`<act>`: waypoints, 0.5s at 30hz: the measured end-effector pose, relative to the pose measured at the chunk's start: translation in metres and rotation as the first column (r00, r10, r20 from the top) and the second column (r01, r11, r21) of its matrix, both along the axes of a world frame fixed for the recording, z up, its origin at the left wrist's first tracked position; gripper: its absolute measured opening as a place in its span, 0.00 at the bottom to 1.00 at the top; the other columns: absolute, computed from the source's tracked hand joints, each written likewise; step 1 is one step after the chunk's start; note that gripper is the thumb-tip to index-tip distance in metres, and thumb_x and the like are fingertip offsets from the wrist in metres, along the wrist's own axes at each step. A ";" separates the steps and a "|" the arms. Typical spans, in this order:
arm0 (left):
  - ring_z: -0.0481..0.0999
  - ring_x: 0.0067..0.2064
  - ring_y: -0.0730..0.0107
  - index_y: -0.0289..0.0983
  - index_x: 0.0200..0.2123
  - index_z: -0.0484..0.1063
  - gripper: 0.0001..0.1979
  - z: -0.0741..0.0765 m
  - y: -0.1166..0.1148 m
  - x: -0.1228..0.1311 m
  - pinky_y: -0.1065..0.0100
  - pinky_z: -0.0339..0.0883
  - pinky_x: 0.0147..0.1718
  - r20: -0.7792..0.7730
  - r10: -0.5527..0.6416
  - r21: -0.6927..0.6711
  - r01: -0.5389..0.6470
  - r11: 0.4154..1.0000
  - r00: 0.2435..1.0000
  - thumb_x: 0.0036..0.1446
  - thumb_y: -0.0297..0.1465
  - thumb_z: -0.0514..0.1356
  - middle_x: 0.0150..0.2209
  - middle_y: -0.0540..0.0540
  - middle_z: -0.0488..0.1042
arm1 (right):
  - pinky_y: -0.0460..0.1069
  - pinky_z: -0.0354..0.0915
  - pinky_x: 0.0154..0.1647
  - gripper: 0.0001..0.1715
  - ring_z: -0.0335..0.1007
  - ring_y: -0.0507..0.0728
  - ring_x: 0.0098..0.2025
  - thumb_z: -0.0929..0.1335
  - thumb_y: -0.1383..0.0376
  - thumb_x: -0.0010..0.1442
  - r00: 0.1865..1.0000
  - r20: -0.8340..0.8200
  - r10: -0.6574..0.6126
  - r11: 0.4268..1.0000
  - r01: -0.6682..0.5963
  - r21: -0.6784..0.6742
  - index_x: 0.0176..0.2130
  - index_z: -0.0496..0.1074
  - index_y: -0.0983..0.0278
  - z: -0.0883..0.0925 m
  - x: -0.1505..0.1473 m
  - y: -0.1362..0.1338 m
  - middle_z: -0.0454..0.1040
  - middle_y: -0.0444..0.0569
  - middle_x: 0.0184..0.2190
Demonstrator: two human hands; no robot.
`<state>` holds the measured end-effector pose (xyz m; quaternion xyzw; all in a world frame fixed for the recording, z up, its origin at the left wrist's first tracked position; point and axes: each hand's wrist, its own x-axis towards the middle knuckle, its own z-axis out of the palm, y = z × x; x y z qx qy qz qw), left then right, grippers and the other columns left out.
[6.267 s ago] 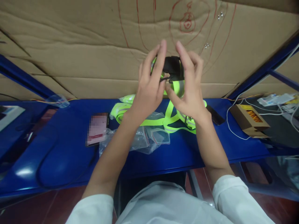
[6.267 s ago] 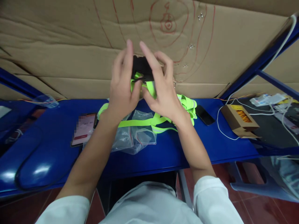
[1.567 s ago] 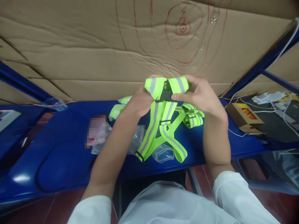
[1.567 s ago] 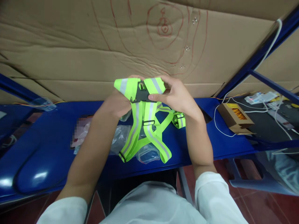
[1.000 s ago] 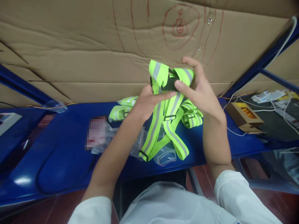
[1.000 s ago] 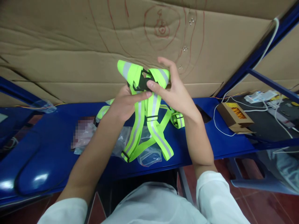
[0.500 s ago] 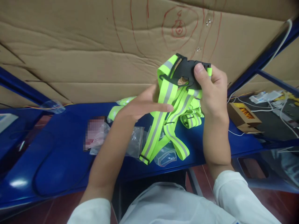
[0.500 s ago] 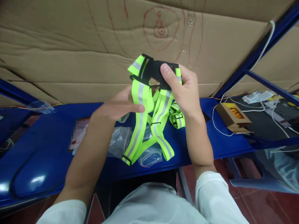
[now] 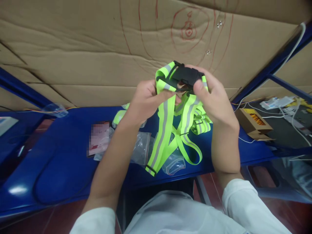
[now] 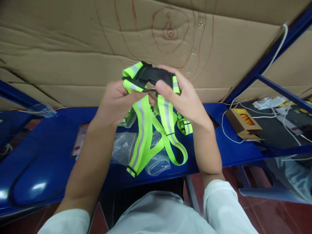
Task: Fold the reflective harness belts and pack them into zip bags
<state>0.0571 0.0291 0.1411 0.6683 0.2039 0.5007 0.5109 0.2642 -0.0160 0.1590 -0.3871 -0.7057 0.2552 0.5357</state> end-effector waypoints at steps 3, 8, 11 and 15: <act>0.79 0.32 0.69 0.40 0.32 0.83 0.17 -0.002 -0.001 0.003 0.69 0.74 0.31 0.038 0.080 -0.032 -0.079 0.996 0.996 0.60 0.48 0.71 0.30 0.49 0.80 | 0.60 0.72 0.68 0.39 0.72 0.63 0.67 0.82 0.49 0.54 0.992 0.000 0.126 0.989 -0.126 -0.075 0.60 0.74 0.54 0.002 0.006 -0.001 0.74 0.45 0.65; 0.84 0.44 0.60 0.41 0.36 0.83 0.20 -0.013 -0.001 0.017 0.66 0.78 0.40 0.120 0.076 -0.194 -0.051 0.980 0.990 0.56 0.52 0.72 0.30 0.49 0.80 | 0.60 0.76 0.63 0.33 0.74 0.64 0.65 0.74 0.43 0.63 0.995 -0.098 -0.026 0.997 0.020 -0.070 0.61 0.74 0.54 -0.013 -0.004 0.011 0.78 0.47 0.60; 0.83 0.49 0.59 0.40 0.36 0.82 0.19 -0.016 -0.001 0.023 0.65 0.78 0.46 0.116 0.101 -0.175 -0.080 0.981 0.988 0.54 0.49 0.75 0.35 0.49 0.82 | 0.58 0.72 0.69 0.30 0.70 0.63 0.69 0.70 0.43 0.68 0.986 -0.091 -0.138 0.990 0.137 -0.011 0.62 0.73 0.53 -0.020 -0.013 0.014 0.75 0.47 0.63; 0.83 0.54 0.53 0.40 0.43 0.82 0.21 -0.014 -0.003 0.023 0.59 0.77 0.54 0.169 -0.002 -0.202 0.036 0.979 0.986 0.52 0.46 0.77 0.45 0.46 0.85 | 0.59 0.67 0.73 0.34 0.56 0.62 0.78 0.66 0.43 0.72 0.989 0.000 -0.148 0.987 0.148 0.065 0.71 0.63 0.46 -0.022 -0.016 0.014 0.64 0.42 0.72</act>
